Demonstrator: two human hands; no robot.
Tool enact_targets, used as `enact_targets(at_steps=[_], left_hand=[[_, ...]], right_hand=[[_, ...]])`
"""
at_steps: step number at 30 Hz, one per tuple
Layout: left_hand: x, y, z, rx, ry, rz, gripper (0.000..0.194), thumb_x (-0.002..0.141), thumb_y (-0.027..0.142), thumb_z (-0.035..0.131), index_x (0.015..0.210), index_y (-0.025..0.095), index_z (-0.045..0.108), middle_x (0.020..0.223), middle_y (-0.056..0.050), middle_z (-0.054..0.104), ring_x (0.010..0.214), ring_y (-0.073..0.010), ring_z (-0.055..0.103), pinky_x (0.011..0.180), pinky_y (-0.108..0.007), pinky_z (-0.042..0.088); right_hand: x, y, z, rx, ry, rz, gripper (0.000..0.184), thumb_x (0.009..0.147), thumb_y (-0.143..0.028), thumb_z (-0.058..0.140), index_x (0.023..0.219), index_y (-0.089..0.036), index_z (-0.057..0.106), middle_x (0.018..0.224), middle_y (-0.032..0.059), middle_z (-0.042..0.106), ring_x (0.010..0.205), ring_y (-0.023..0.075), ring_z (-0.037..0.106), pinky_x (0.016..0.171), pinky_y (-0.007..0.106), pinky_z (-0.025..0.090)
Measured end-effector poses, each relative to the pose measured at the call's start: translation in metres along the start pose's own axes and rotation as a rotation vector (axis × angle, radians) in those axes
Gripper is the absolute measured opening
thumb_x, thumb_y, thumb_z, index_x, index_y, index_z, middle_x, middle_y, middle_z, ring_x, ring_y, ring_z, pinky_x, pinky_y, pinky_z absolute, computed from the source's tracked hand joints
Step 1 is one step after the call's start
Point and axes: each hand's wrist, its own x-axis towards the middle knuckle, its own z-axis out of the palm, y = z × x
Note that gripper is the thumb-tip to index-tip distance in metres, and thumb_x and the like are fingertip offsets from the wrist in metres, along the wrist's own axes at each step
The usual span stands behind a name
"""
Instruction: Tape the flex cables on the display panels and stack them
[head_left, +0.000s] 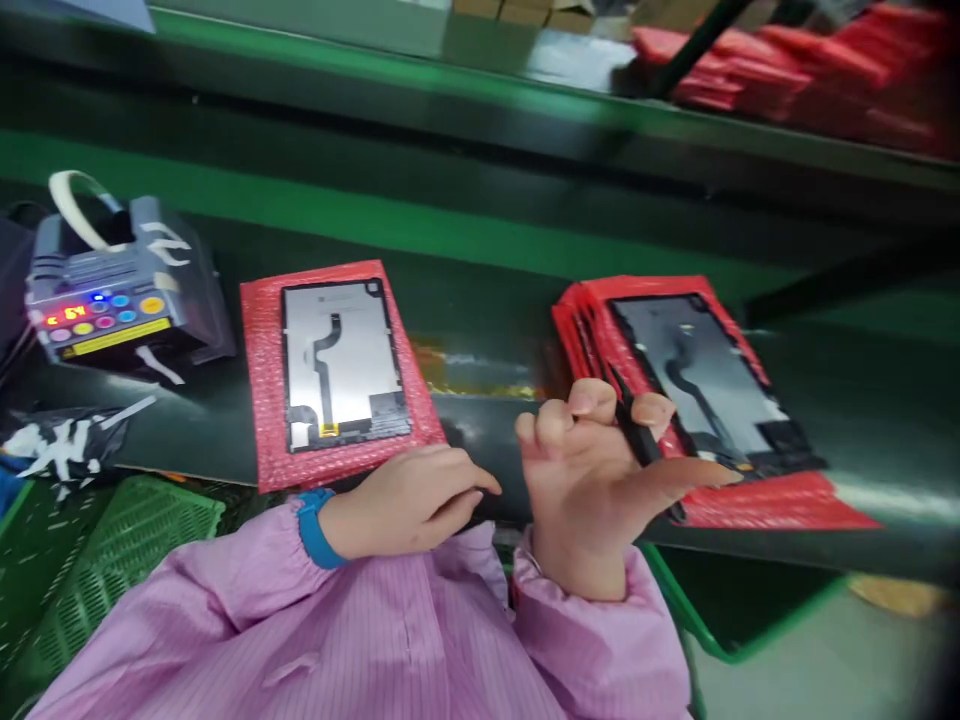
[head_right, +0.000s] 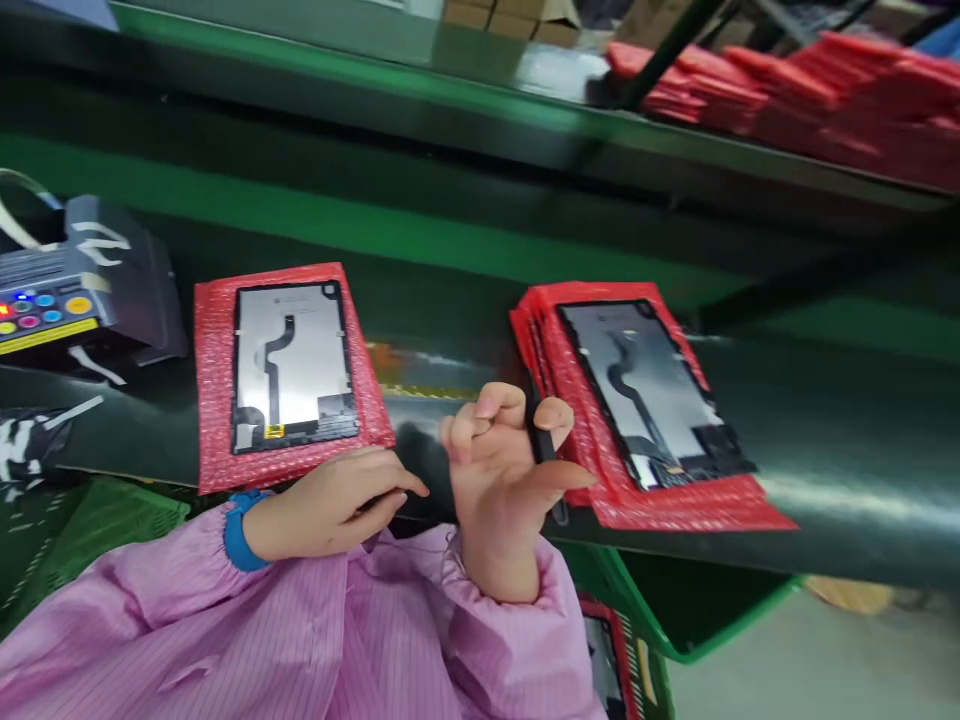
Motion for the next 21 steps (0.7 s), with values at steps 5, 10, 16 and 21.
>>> enact_targets(at_steps=[5, 10, 16, 21], left_hand=[[0.03, 0.007, 0.03, -0.068, -0.035, 0.05, 0.026, 0.103, 0.016, 0.044, 0.111, 0.017, 0.068, 0.1, -0.007, 0.075, 0.094, -0.0182, 0.07, 0.086, -0.031, 0.056], [0.04, 0.01, 0.05, -0.064, -0.112, 0.001, 0.024, 0.102, 0.015, 0.046, 0.11, 0.018, 0.069, 0.1, -0.005, 0.076, 0.093, -0.017, 0.071, 0.086, -0.029, 0.056], [0.054, 0.015, 0.059, -0.065, -0.154, 0.0, 0.025, 0.103, 0.016, 0.045, 0.11, 0.018, 0.069, 0.101, -0.006, 0.076, 0.094, -0.0168, 0.072, 0.089, -0.03, 0.056], [0.063, 0.017, 0.067, -0.082, -0.196, -0.004, 0.025, 0.103, 0.016, 0.044, 0.11, 0.017, 0.069, 0.1, -0.006, 0.076, 0.094, -0.0169, 0.072, 0.089, -0.03, 0.056]], right_hand=[[-0.008, -0.007, -0.036, -0.122, 0.057, -0.174, 0.051, 0.093, -0.082, 0.039, 0.092, -0.032, 0.027, 0.09, -0.0024, 0.04, 0.051, 0.0126, 0.038, 0.047, 0.029, 0.037], [-0.008, -0.009, -0.066, -0.037, 0.111, -0.255, 0.05, 0.092, -0.079, 0.05, 0.092, -0.033, 0.03, 0.091, -0.0029, 0.043, 0.053, 0.0128, 0.042, 0.048, 0.028, 0.039], [-0.011, -0.019, -0.088, 0.051, 0.186, -0.193, 0.05, 0.091, -0.078, 0.052, 0.091, -0.032, 0.031, 0.094, -0.0015, 0.046, 0.057, 0.0147, 0.047, 0.046, 0.028, 0.039], [-0.014, -0.021, -0.092, 0.124, 0.194, -0.185, 0.045, 0.093, -0.074, 0.053, 0.091, -0.032, 0.035, 0.094, -0.0015, 0.048, 0.058, 0.0147, 0.046, 0.047, 0.029, 0.039]])
